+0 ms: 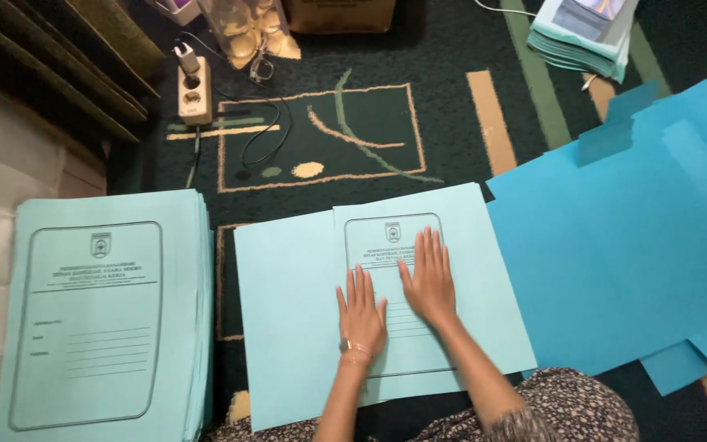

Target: The person sits on the floor and repeatedly folds light blue folders in half, smoothing the crease with both hands. The person places each folded folder onto a growing stack to the left while taking new folders from a pile on the right.

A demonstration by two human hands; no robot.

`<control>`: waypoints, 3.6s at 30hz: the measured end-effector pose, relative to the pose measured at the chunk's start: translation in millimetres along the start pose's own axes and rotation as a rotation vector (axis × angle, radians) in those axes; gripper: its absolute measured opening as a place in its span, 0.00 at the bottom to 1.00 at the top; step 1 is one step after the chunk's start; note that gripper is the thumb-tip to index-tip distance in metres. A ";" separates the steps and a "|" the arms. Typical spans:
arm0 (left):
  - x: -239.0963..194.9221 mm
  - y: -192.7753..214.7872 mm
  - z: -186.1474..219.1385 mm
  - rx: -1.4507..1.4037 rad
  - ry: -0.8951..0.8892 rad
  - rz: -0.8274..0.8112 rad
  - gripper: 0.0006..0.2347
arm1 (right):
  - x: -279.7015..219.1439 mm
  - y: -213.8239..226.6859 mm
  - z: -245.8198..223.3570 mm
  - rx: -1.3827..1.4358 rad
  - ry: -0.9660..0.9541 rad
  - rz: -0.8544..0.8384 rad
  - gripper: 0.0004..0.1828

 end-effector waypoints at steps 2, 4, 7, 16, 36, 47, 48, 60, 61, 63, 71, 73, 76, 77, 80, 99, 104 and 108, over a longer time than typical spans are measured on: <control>40.1 11.1 -2.3 0.000 -0.007 0.045 0.29 | -39.2 -3.3 1.3 -0.030 -0.010 0.003 0.39; 88.1 7.0 -9.9 0.005 -0.012 0.087 0.28 | -71.0 -10.2 3.3 -0.055 -0.020 0.003 0.39; 138.5 1.6 -22.0 -0.022 -0.139 0.594 0.28 | -111.9 -32.0 10.1 -0.048 -0.055 -0.046 0.42; 143.6 12.2 -23.1 0.006 -0.056 0.623 0.29 | -123.3 -32.7 10.5 -0.050 -0.020 0.158 0.43; -101.3 -124.8 -22.0 -0.033 0.388 0.807 0.44 | -145.6 -35.4 24.8 0.053 -0.226 0.260 0.45; -114.5 -75.9 -16.4 -0.898 0.387 0.826 0.26 | -168.9 -57.3 39.7 0.042 -0.213 0.050 0.43; -112.8 -73.7 -19.9 -1.097 0.444 0.770 0.32 | -167.4 -57.3 39.4 0.046 -0.231 0.011 0.43; -142.5 47.9 -40.4 -1.117 0.077 0.648 0.27 | -159.4 -48.4 12.9 0.273 -0.250 0.110 0.38; -141.3 55.3 -63.0 -1.119 0.084 0.655 0.27 | -155.1 -48.0 5.3 0.272 -0.241 0.106 0.38; -137.2 73.5 -109.2 -1.328 -0.006 0.649 0.30 | -145.9 -44.4 -12.5 0.256 -0.252 0.168 0.39; -213.9 143.4 -301.3 -1.455 0.084 0.721 0.35 | -84.4 -71.4 -151.3 1.076 -0.280 -0.004 0.51; -237.5 152.0 -334.5 -1.457 0.157 0.732 0.35 | -86.3 -66.6 -196.4 1.270 -0.280 -0.060 0.51; -254.7 156.1 -385.3 -1.387 0.177 0.863 0.33 | -84.1 -66.6 -253.6 1.324 -0.277 -0.265 0.52; -254.3 150.1 -408.2 -1.309 0.237 0.858 0.33 | -77.4 -77.9 -268.3 1.347 -0.262 -0.326 0.49; -243.9 117.5 -459.5 -0.995 0.474 0.857 0.30 | -75.8 -78.4 -311.7 1.318 -0.220 -0.416 0.46; -217.2 83.8 -368.6 -0.178 0.676 0.716 0.45 | -73.0 -53.9 -277.4 0.694 0.097 -0.524 0.49; -209.8 113.1 -263.2 -0.033 0.375 0.903 0.35 | -82.4 -57.6 -172.9 0.386 0.183 -0.252 0.41; -185.2 86.7 -164.7 0.008 0.098 0.778 0.31 | -107.9 -60.2 -103.0 -0.012 0.449 -0.151 0.44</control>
Point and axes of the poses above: each hand's wrist, its own x-axis towards the middle knuckle, its own y-axis out of the back of the hand, z = x × y, the point moved 4 cm from there along x, towards the middle knuckle, and after that the axes turned 4 degrees about -z, right-handed, at the moved point
